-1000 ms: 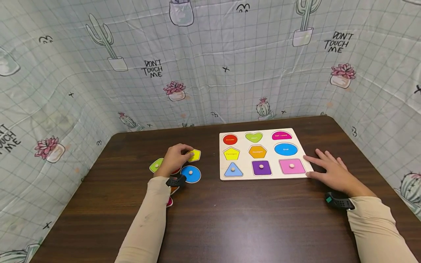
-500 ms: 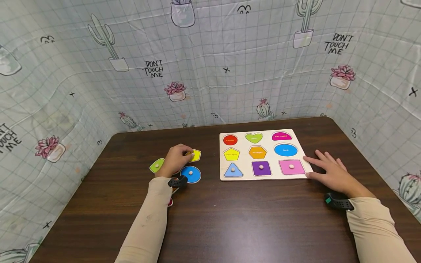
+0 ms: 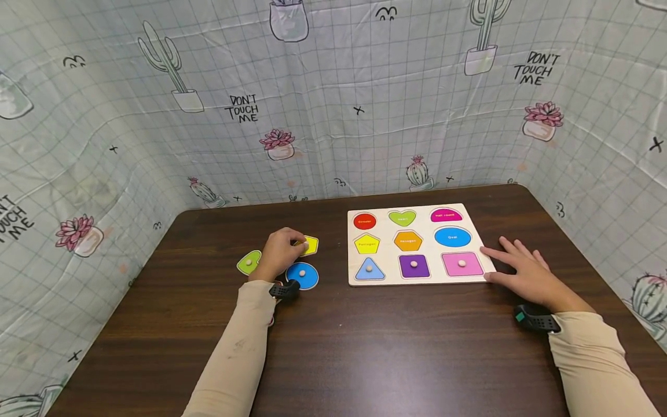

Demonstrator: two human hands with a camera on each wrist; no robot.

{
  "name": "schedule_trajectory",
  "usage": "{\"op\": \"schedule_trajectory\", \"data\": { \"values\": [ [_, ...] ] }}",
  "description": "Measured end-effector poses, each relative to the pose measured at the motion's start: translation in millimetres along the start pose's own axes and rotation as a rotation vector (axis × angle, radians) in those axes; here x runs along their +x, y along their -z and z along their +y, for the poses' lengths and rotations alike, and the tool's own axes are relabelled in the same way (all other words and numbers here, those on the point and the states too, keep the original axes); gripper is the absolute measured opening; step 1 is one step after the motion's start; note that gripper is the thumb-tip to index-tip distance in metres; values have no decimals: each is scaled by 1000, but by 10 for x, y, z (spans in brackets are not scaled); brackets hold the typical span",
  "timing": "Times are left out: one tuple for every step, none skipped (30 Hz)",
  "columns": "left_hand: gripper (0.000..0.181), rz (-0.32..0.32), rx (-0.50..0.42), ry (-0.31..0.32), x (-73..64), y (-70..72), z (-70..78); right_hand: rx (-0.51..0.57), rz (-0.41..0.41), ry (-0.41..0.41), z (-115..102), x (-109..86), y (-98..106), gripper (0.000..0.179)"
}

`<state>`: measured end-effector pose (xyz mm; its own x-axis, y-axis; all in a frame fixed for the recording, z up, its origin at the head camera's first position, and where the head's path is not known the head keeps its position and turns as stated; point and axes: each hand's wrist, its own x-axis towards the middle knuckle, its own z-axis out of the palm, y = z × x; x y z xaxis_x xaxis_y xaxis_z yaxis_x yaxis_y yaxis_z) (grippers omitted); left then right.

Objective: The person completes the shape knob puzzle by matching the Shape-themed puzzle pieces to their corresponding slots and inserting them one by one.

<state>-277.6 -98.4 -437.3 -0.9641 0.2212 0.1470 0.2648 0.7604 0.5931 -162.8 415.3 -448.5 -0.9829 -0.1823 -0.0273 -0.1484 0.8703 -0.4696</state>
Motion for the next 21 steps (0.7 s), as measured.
{"op": "schedule_trajectory", "data": {
  "values": [
    [22,4,0,0,0,1,1,0,0,1,0,1,0,71],
    [21,7,-3,1,0,3,1,-1,0,1,0,2,0,71],
    [20,11,-4,1,2,3,-1,1,0,0,-4,3,0,71],
    [19,14,-8,2,4,4,-2,1,0,1,-4,3,0,71],
    [18,18,-10,3,6,6,-2,3,0,2,-5,1,0,71],
    [18,23,-13,1,9,7,-2,4,-1,2,-6,0,0,71],
    [18,27,-17,2,11,10,0,4,0,3,-6,-1,-1,71],
    [17,30,-20,2,13,11,1,4,0,3,-7,-4,0,71],
    [17,33,-25,3,15,14,3,6,1,4,-8,-6,0,70],
    [17,35,-29,4,15,17,7,7,2,5,-9,-7,1,70],
    [17,38,-31,4,15,19,10,7,1,4,-11,-8,2,70],
    [17,39,-34,4,16,20,12,8,1,4,-13,-7,3,70],
    [16,40,-36,5,17,22,15,7,2,3,-15,-6,4,70],
    [16,41,-36,2,16,24,20,8,1,3,-18,-6,5,70],
    [15,40,-38,-2,19,24,24,7,1,3,-20,-6,6,71],
    [15,40,-43,-7,22,24,28,6,0,3,-22,-5,7,71],
    [14,41,-49,-15,27,23,34,6,0,3,-23,-5,8,71],
    [14,41,-55,-25,34,21,39,5,0,3,-23,-5,9,71],
    [14,39,-65,-34,41,20,48,4,1,4,-22,-6,10,70],
    [14,38,-72,-44,49,18,56,4,1,5,-20,-6,11,70],
    [15,38,-80,-53,58,15,62,2,1,4,-18,-6,12,70]
  ]
}}
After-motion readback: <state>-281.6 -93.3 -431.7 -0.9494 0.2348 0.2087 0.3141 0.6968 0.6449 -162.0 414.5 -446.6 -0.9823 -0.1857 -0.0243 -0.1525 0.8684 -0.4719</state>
